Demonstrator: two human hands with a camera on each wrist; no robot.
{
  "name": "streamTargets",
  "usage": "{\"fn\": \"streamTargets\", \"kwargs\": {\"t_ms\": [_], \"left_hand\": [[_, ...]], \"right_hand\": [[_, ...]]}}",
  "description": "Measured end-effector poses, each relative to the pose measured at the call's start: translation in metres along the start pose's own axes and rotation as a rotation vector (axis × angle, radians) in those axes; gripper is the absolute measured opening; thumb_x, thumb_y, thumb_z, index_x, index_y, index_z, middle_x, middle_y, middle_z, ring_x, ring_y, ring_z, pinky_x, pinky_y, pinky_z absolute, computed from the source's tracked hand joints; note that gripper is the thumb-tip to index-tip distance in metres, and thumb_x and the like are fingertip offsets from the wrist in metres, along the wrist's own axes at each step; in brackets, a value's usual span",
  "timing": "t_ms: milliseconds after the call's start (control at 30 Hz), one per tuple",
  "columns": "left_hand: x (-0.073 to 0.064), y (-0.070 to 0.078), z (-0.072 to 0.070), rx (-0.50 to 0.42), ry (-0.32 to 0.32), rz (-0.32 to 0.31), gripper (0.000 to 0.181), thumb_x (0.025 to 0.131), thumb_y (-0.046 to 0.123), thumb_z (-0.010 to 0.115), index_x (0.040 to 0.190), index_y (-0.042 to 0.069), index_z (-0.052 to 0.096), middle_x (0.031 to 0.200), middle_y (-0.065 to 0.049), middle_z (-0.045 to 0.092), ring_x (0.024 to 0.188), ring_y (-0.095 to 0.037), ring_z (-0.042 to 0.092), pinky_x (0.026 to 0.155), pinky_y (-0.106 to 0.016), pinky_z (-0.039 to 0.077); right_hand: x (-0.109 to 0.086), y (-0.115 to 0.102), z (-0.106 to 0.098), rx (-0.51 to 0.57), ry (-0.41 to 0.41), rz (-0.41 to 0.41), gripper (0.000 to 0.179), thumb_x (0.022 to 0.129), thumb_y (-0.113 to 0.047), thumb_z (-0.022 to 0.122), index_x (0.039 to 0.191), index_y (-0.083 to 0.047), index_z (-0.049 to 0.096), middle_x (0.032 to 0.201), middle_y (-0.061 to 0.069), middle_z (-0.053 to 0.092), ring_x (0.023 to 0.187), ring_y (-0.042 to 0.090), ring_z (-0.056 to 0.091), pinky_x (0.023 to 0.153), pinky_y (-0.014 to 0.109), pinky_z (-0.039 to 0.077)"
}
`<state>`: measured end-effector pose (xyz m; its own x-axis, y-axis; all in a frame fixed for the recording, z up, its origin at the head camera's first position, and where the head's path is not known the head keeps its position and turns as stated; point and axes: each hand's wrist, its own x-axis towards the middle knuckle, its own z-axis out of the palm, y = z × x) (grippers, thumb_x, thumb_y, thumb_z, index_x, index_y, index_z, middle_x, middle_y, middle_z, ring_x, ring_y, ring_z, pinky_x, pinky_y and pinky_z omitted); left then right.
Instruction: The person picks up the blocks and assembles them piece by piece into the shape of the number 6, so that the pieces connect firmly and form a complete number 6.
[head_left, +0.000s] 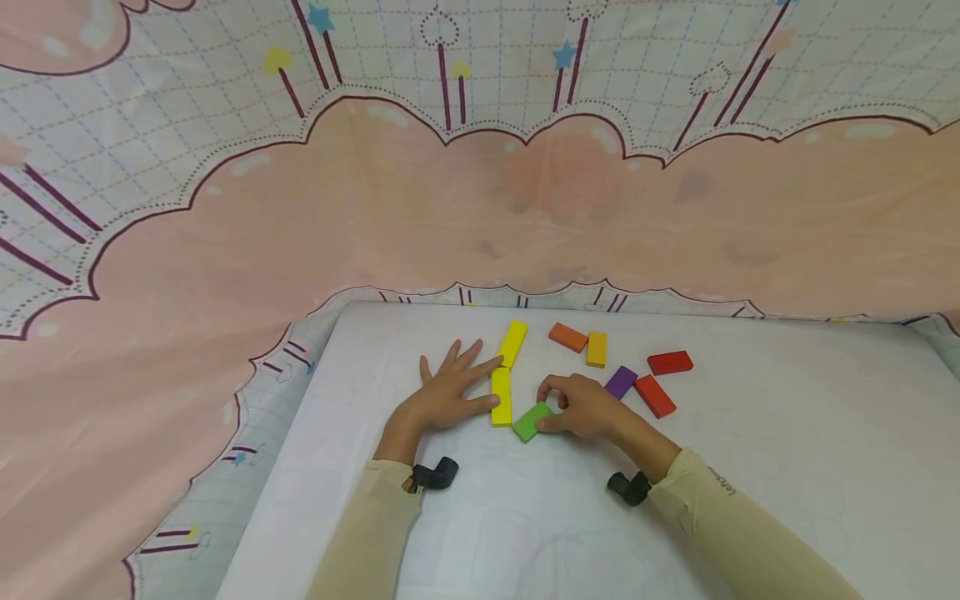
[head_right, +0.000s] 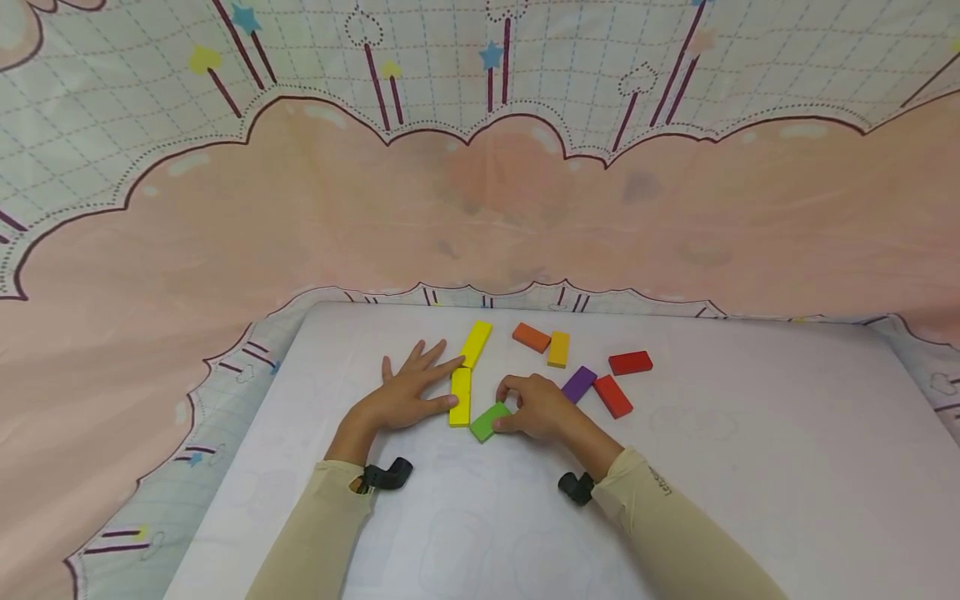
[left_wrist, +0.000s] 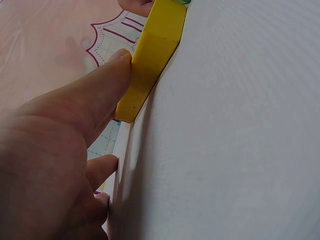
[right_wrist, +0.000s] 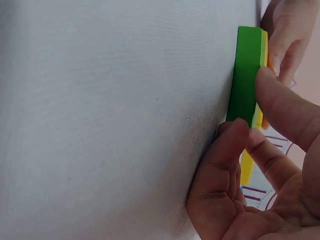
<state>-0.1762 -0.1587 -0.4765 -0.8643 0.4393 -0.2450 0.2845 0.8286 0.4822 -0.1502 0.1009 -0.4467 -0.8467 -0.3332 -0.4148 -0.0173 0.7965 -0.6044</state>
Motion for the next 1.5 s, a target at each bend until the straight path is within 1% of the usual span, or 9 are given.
{"fn": "streamTargets", "kwargs": {"t_ms": [200, 333, 533, 667, 767, 933, 1200, 1500], "left_hand": [[-0.0014, -0.0002, 0.0005, -0.012, 0.007, 0.01, 0.07, 0.095, 0.062, 0.058, 0.158, 0.043, 0.033, 0.174, 0.003, 0.007, 0.161, -0.029, -0.01, 0.114, -0.075, -0.019], [-0.0016, -0.0008, 0.001, -0.005, 0.009, 0.009, 0.07, 0.096, 0.062, 0.057, 0.159, 0.043, 0.033, 0.174, 0.003, 0.007, 0.161, -0.029, -0.01, 0.114, -0.075, -0.018], [-0.0014, -0.0003, 0.0013, -0.001, 0.007, 0.004, 0.07, 0.096, 0.062, 0.057, 0.159, 0.043, 0.032, 0.174, 0.003, 0.007, 0.161, -0.029, -0.01, 0.114, -0.075, -0.019], [-0.0014, -0.0002, 0.0005, -0.003, 0.008, 0.009, 0.07, 0.096, 0.062, 0.057, 0.158, 0.043, 0.033, 0.174, 0.002, 0.007, 0.161, -0.03, -0.009, 0.114, -0.075, -0.018], [-0.0009, 0.0002, 0.0001, 0.002, 0.004, 0.008, 0.07, 0.096, 0.063, 0.057, 0.158, 0.043, 0.033, 0.174, 0.002, 0.007, 0.161, -0.03, -0.009, 0.114, -0.075, -0.018], [-0.0001, 0.0012, -0.0008, 0.007, -0.002, 0.004, 0.07, 0.096, 0.062, 0.057, 0.159, 0.043, 0.033, 0.174, 0.003, 0.007, 0.161, -0.03, -0.01, 0.114, -0.075, -0.018], [0.0016, 0.0, -0.0002, 0.009, -0.002, 0.005, 0.07, 0.096, 0.062, 0.057, 0.159, 0.043, 0.032, 0.174, 0.003, 0.007, 0.161, -0.03, -0.009, 0.115, -0.075, -0.018], [0.0012, 0.0008, -0.0015, 0.004, -0.012, 0.002, 0.07, 0.096, 0.061, 0.057, 0.159, 0.042, 0.032, 0.174, 0.003, 0.006, 0.161, -0.03, -0.011, 0.114, -0.074, -0.019]], "right_hand": [[-0.0001, 0.0021, -0.0005, 0.019, -0.008, 0.006, 0.034, 0.085, -0.034, 0.084, 0.113, -0.024, 0.069, 0.093, 0.006, 0.06, 0.09, 0.021, 0.054, 0.07, 0.029, 0.049], [0.001, 0.0045, -0.0003, 0.037, -0.011, 0.011, 0.032, 0.085, -0.033, 0.084, 0.113, -0.025, 0.069, 0.094, 0.006, 0.06, 0.091, 0.021, 0.055, 0.071, 0.029, 0.051], [-0.0004, 0.0033, 0.0004, 0.037, -0.005, -0.002, 0.03, 0.084, -0.029, 0.084, 0.109, -0.023, 0.069, 0.093, 0.006, 0.059, 0.091, 0.021, 0.053, 0.071, 0.029, 0.048], [-0.001, 0.0032, -0.001, 0.04, -0.013, 0.001, 0.029, 0.084, -0.031, 0.084, 0.107, -0.023, 0.069, 0.093, 0.005, 0.059, 0.092, 0.021, 0.054, 0.072, 0.03, 0.049], [-0.001, 0.0053, -0.0025, 0.058, -0.022, 0.004, 0.027, 0.085, -0.032, 0.083, 0.107, -0.022, 0.069, 0.093, 0.005, 0.059, 0.092, 0.021, 0.054, 0.073, 0.029, 0.049], [-0.0005, 0.0076, -0.004, 0.086, -0.027, 0.001, 0.025, 0.087, -0.027, 0.082, 0.108, -0.023, 0.07, 0.093, 0.006, 0.058, 0.092, 0.021, 0.053, 0.073, 0.029, 0.048], [-0.0009, 0.0057, -0.0049, 0.088, -0.028, 0.01, 0.024, 0.086, -0.026, 0.082, 0.107, -0.023, 0.071, 0.092, 0.006, 0.057, 0.092, 0.021, 0.052, 0.071, 0.028, 0.047], [-0.0016, 0.0041, -0.0063, 0.082, -0.036, -0.009, 0.025, 0.085, -0.026, 0.083, 0.107, -0.022, 0.072, 0.091, 0.005, 0.057, 0.092, 0.02, 0.052, 0.071, 0.028, 0.046]]}}
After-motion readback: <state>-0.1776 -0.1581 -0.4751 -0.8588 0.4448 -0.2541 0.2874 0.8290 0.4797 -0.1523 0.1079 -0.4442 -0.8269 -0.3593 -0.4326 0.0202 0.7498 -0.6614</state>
